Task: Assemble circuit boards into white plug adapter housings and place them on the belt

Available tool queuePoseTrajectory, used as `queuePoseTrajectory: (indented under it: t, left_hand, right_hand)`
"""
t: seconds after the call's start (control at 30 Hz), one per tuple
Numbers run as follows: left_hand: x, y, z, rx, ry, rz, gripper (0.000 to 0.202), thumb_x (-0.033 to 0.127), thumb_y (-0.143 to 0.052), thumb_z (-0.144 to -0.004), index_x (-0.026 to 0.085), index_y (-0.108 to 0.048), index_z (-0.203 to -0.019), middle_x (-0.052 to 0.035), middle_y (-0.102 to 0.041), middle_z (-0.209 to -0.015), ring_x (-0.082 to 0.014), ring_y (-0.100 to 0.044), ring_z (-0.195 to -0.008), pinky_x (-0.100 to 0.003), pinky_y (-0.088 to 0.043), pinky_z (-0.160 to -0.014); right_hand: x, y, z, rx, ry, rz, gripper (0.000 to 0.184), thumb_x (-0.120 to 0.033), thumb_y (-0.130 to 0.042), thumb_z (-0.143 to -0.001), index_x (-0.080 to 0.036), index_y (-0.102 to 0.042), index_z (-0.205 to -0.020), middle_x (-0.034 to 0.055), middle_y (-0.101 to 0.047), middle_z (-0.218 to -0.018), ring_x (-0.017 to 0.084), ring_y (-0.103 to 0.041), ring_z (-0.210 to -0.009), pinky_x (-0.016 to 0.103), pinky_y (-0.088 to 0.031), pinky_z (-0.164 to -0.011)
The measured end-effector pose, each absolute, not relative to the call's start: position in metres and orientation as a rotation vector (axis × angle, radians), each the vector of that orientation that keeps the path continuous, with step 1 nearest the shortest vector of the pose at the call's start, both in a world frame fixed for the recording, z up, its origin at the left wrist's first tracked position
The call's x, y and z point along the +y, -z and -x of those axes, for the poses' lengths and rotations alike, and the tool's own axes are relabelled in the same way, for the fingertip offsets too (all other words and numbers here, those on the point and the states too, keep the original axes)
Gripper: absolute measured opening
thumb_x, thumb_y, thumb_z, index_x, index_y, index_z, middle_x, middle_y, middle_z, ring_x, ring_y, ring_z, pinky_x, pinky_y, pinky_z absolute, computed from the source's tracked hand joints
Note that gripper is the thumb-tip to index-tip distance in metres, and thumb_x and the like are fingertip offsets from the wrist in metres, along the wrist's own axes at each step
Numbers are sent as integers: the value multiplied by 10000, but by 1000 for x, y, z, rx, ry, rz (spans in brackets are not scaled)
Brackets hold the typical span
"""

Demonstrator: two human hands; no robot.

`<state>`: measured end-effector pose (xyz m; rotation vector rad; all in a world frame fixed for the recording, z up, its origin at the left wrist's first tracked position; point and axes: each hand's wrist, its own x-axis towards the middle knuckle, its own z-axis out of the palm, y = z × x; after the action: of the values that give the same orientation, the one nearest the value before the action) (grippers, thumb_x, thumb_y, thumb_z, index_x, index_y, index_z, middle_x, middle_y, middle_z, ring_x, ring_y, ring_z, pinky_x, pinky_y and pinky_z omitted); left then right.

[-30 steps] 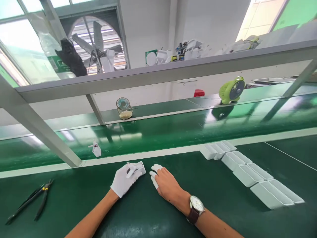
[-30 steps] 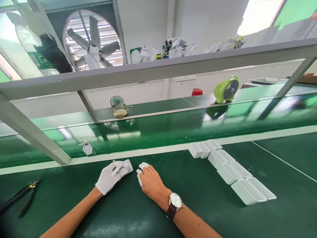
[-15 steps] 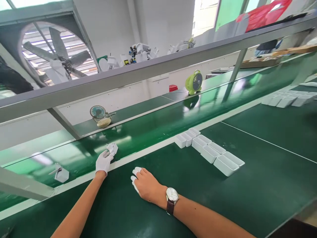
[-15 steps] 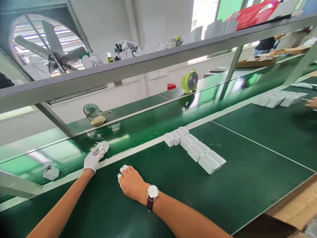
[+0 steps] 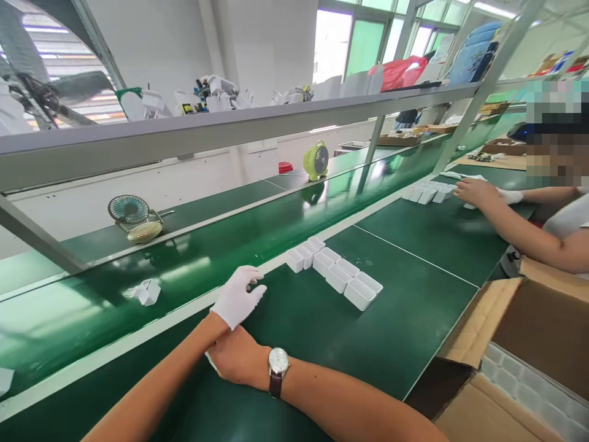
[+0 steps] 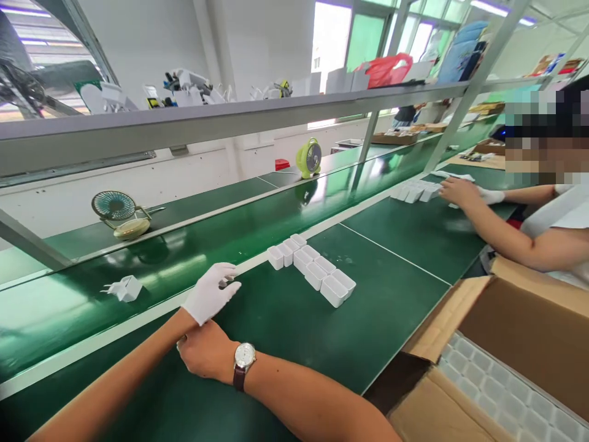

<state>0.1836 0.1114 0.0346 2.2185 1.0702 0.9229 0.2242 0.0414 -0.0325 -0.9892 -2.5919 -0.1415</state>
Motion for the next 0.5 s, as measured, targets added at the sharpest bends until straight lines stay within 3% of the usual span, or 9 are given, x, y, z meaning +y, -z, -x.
queuePoseTrajectory:
  t: [0.1, 0.23, 0.33, 0.5]
  left_hand:
    - [111, -40, -227, 920, -756, -2409, 258, 226, -662, -815, 212, -692, -1072, -95, -588, -1362, -253, -656, -1110, -431, -560, -974]
    - [118, -40, -271, 875, -578, -2555, 307, 232, -689, -816, 188, -699, -1120, -114, -548, -1435, -305, -554, -1296, -454, -459, -1117]
    - [126, -37, -292, 867, -509, -2602, 289, 233, -697, -809, 177, -712, -1092, -123, -561, -1418, -303, -545, -1303, -434, -439, -1132]
    - [132, -35, -303, 885, -462, -2604, 252, 241, -708, -788, 169, -721, -1029, -129, -665, -1214, -316, -642, -1108, -451, -518, -1011]
  right_hand:
    - [43, 38, -222, -2586, 124, 981, 138, -78, -535, -871, -139, -654, -905, 67, -712, -917, 222, -620, -884, 344, -502, -773]
    - [42, 41, -219, -2535, 122, 953, 179, -112, -479, -938, -183, -638, -978, 45, -715, -1048, 227, -614, -1031, 350, -499, -906]
    - [41, 44, -218, -2483, 119, 947, 215, -103, -444, -957, -207, -625, -1008, 48, -703, -1138, 230, -578, -1160, 360, -470, -994]
    - [41, 46, -218, -2464, 139, 939, 190, -102, -479, -937, -210, -626, -987, 45, -716, -1097, 225, -587, -1131, 335, -503, -927]
